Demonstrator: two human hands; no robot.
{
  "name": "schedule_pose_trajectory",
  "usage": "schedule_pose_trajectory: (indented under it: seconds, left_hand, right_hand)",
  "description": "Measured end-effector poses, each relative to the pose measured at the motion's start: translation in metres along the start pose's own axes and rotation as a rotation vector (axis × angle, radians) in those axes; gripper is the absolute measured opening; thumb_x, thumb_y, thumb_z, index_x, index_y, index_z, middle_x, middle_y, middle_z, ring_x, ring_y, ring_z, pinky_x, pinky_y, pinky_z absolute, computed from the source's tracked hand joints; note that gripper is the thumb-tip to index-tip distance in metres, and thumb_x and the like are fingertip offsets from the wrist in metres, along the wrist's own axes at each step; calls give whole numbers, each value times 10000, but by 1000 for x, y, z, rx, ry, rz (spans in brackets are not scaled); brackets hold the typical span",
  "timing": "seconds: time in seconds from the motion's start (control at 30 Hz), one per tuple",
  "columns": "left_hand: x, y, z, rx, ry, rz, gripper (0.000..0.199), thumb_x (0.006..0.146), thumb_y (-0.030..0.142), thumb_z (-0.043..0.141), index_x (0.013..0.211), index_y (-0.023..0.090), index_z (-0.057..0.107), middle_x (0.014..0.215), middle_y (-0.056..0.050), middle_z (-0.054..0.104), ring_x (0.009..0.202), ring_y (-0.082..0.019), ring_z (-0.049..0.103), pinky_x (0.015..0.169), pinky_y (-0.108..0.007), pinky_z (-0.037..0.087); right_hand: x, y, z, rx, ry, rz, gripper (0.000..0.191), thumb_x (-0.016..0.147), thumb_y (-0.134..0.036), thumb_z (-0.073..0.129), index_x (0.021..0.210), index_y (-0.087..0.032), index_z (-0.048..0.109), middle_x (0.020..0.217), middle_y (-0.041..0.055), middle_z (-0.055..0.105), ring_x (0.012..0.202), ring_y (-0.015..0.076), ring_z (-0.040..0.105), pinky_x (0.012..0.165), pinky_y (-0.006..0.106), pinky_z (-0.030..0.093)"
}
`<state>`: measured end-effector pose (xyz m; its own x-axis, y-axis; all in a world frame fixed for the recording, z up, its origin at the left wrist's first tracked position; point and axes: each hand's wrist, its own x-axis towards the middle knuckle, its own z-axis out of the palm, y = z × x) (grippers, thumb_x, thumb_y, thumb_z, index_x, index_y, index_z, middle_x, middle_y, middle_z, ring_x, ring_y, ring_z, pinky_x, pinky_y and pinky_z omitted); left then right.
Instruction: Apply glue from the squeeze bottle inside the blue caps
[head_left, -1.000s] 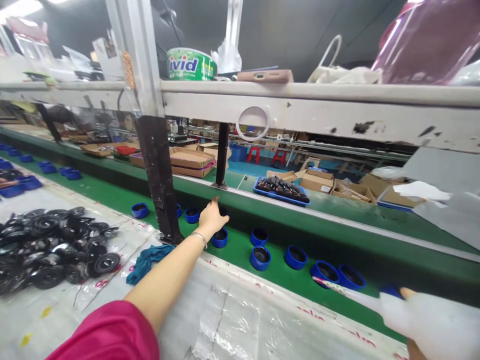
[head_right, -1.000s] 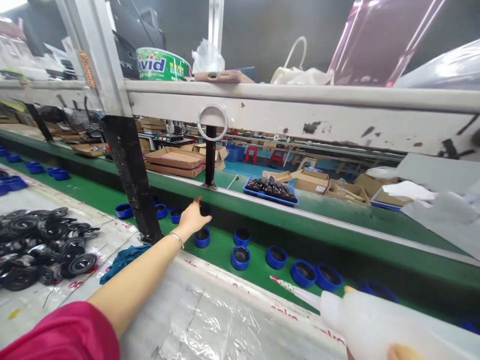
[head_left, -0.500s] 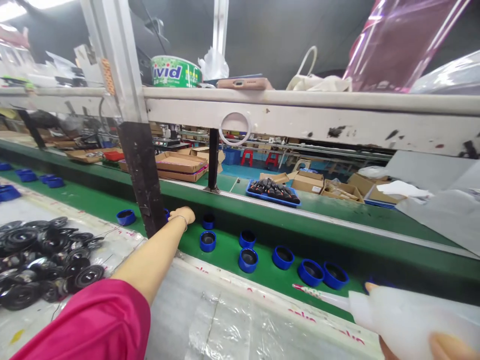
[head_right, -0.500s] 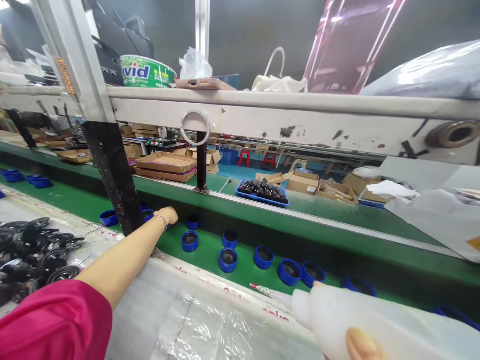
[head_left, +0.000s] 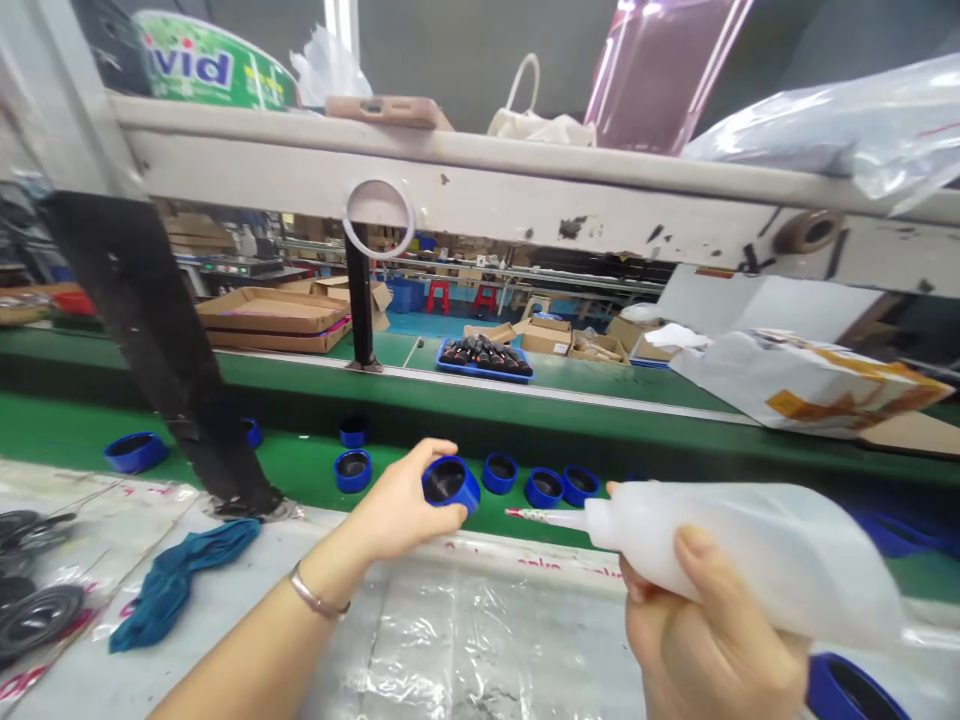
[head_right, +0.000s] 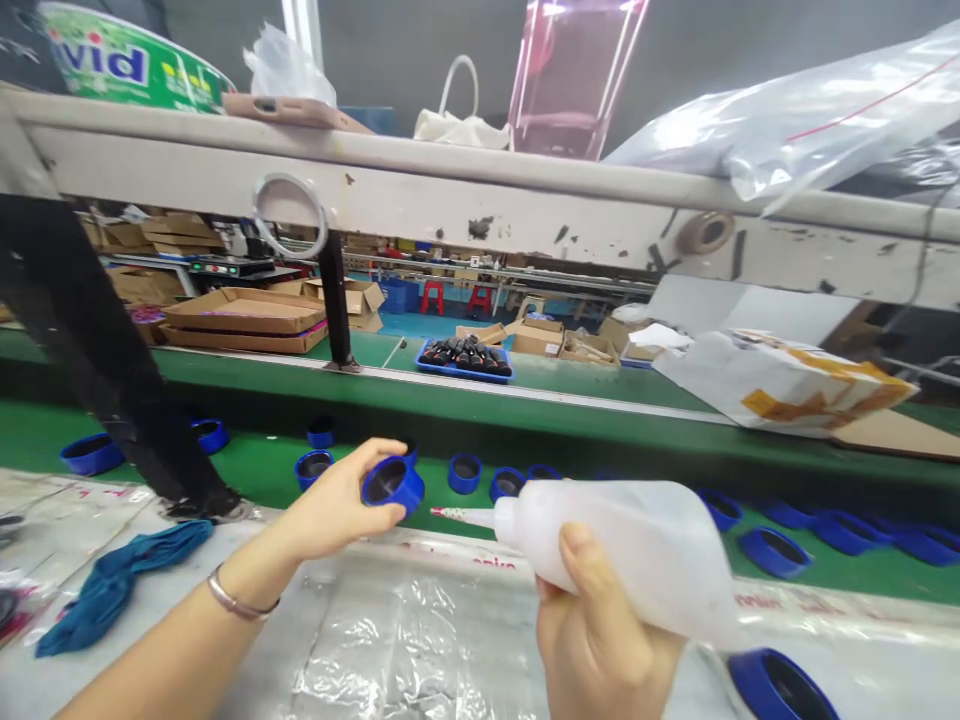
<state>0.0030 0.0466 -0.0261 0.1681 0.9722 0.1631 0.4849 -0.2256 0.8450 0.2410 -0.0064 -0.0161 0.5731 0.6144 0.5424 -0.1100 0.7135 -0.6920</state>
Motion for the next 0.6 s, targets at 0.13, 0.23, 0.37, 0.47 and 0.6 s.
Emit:
schedule_pose_trajectory:
  seconds: [0.13, 0.23, 0.37, 0.47, 0.6]
  left_hand:
    - [-11, 6, 18, -82, -164, 54, 404, 697, 263, 767, 1080, 216, 646, 943, -6, 742, 871, -225, 690, 812, -334, 543]
    - [-12, 7, 16, -113, -240, 63, 558, 695, 262, 775, 1218, 233, 584, 1023, -8, 725, 857, -209, 670, 795, -327, 540]
    - [-13, 11, 9, -134, -222, 67, 529, 684, 253, 789, 1174, 226, 592, 1069, -29, 719, 936, -231, 683, 877, -357, 542]
    - [-15, 14, 4, -151, -239, 38, 417, 694, 265, 782, 1076, 215, 624, 999, -24, 726, 922, -239, 690, 869, -361, 549]
    - [-19, 18, -2, -157, -265, 26, 425, 701, 287, 794, 1095, 206, 659, 1013, -29, 736, 938, -245, 692, 883, -361, 547]
  right_hand:
    - [-7, -3, 19, 22, 85, 125, 463, 721, -294, 844, 1160, -223, 714, 905, 43, 724, 724, 207, 697, 420, 220, 443]
    - [-14, 1, 17, -29, 26, 119, 499, 712, -289, 850, 1190, -236, 716, 1005, 78, 756, 823, 254, 740, 444, 231, 465]
    - [-21, 11, 4, -115, -95, 20, 436, 776, -266, 812, 1201, -240, 718, 1040, 85, 766, 980, 292, 746, 612, 318, 599]
    - [-22, 17, -5, -165, -174, -44, 298, 818, -235, 783, 1114, -222, 751, 999, 81, 771, 1096, 308, 722, 836, 441, 641]
    - [-21, 22, -11, -237, -252, -116, 173, 827, -250, 786, 996, -213, 769, 931, 84, 771, 1130, 322, 708, 913, 493, 628]
